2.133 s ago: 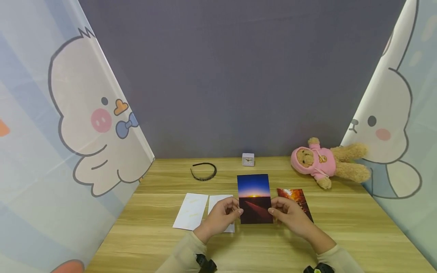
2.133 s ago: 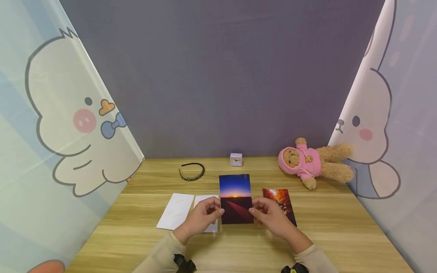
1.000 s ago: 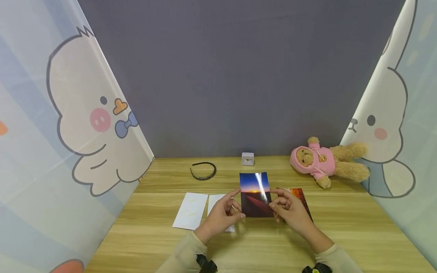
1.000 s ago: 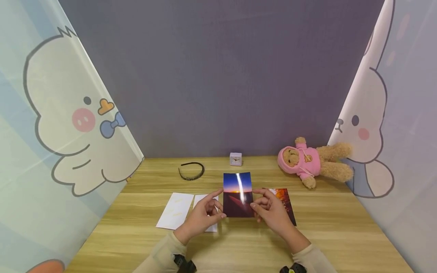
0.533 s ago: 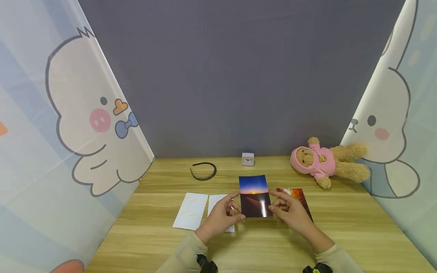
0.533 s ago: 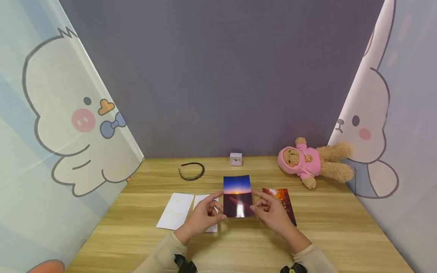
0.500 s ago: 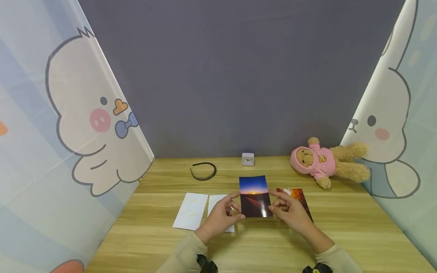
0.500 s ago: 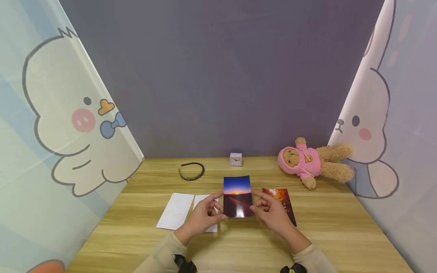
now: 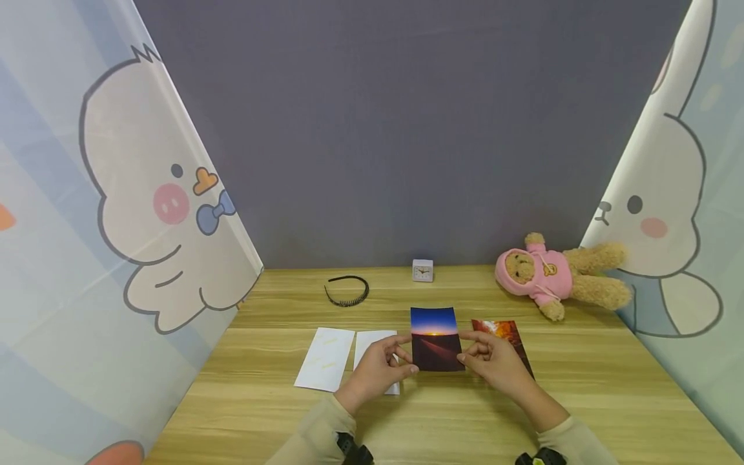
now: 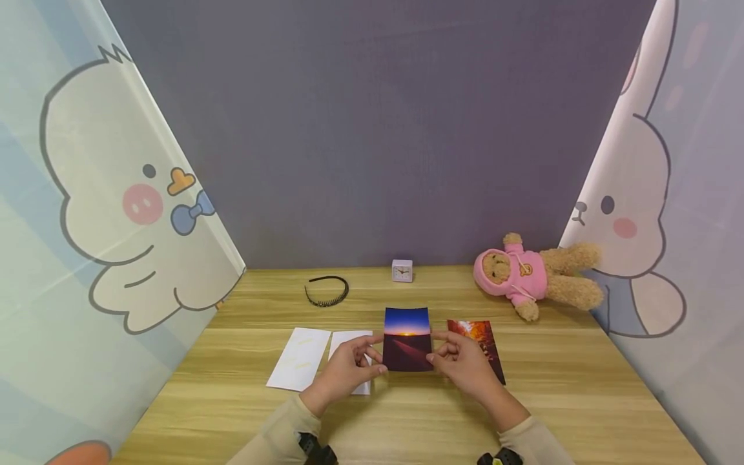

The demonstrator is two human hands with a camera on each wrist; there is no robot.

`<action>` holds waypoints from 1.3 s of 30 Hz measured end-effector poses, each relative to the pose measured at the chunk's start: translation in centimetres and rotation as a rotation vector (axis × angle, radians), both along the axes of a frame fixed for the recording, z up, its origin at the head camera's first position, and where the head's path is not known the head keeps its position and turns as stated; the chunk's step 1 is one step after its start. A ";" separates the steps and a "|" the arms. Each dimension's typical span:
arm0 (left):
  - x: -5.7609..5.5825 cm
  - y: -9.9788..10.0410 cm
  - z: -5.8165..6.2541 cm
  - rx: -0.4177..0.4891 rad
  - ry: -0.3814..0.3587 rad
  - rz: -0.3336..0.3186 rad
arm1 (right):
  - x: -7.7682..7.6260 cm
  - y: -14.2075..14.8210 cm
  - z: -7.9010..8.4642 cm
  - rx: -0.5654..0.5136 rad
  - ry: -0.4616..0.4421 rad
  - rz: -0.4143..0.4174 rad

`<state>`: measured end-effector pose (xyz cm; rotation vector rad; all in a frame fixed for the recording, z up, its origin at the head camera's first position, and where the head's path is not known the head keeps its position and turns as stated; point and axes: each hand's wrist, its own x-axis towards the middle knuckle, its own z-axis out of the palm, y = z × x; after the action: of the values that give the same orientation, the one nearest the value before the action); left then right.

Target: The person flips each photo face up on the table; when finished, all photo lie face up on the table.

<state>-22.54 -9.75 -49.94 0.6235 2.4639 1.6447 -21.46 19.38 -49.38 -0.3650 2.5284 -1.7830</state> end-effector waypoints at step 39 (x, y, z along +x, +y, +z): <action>0.2 1.2 -1.0 -0.090 -0.149 -0.018 | -0.1 1.0 -0.5 0.129 -0.087 0.201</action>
<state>-22.33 -8.54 -50.95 0.4918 2.4029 1.5052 -21.59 20.41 -49.84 -0.5042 2.4335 -1.5228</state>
